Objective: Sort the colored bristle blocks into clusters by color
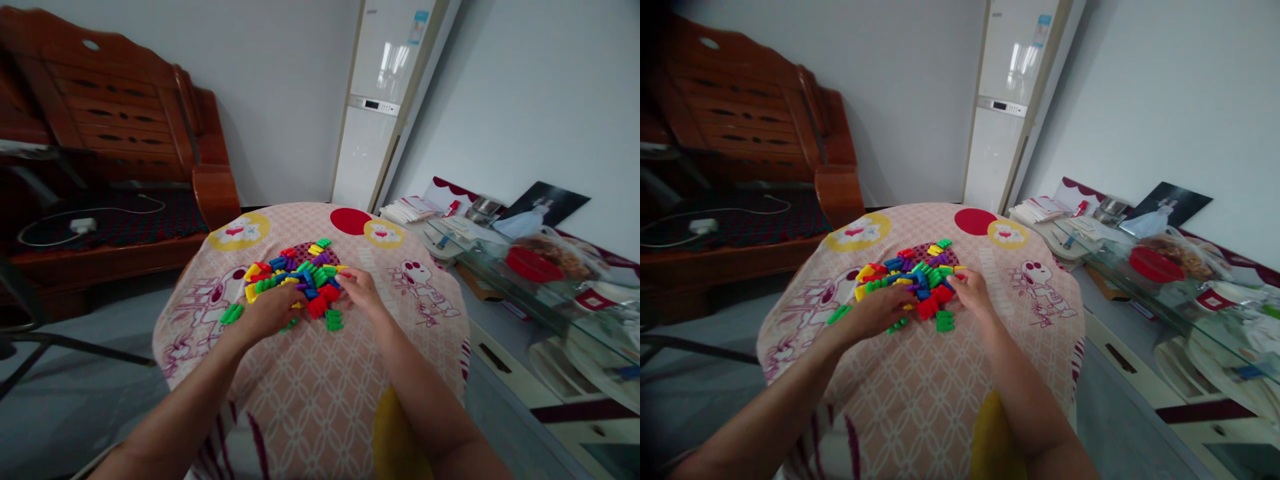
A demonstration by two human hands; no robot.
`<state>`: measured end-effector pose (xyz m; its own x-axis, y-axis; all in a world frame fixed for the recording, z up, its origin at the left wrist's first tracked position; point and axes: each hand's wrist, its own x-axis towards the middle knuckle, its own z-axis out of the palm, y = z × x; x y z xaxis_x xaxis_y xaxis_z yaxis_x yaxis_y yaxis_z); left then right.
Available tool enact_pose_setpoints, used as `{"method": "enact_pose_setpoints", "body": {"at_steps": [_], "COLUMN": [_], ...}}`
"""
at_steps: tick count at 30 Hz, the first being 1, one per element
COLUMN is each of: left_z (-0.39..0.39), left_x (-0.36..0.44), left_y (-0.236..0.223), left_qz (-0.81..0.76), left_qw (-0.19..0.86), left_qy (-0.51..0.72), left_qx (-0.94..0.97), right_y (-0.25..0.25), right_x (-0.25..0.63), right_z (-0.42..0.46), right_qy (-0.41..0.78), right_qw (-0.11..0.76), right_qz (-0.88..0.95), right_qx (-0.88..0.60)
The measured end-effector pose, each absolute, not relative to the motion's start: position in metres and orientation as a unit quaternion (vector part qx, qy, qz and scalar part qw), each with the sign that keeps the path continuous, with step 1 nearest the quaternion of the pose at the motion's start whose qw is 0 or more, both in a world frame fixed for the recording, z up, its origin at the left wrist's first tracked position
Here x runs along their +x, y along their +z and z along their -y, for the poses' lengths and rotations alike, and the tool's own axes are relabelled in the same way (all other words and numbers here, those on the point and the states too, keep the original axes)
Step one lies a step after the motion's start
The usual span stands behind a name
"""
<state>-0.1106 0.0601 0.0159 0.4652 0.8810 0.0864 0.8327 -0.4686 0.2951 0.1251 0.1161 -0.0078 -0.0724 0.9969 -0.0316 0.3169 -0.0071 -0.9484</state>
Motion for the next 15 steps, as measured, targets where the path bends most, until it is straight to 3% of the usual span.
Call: {"method": "enact_pose_setpoints", "body": {"at_steps": [6,15], "left_z": [-0.139,-0.242], "left_x": [-0.111,-0.048], "left_y": [0.042,0.014], "left_qz": [-0.610,-0.562], "left_qw": [0.070,0.118], "left_qy": [0.276,0.254], "left_qx": [0.739,0.779], "right_y": [-0.003,-0.044], "right_x": [0.168,0.185], "right_z": [-0.160,-0.172], "right_qy": [0.317,0.253], "right_qw": [0.435,0.422], "right_qz": [0.550,0.578], "right_qx": [-0.639,-0.650]}}
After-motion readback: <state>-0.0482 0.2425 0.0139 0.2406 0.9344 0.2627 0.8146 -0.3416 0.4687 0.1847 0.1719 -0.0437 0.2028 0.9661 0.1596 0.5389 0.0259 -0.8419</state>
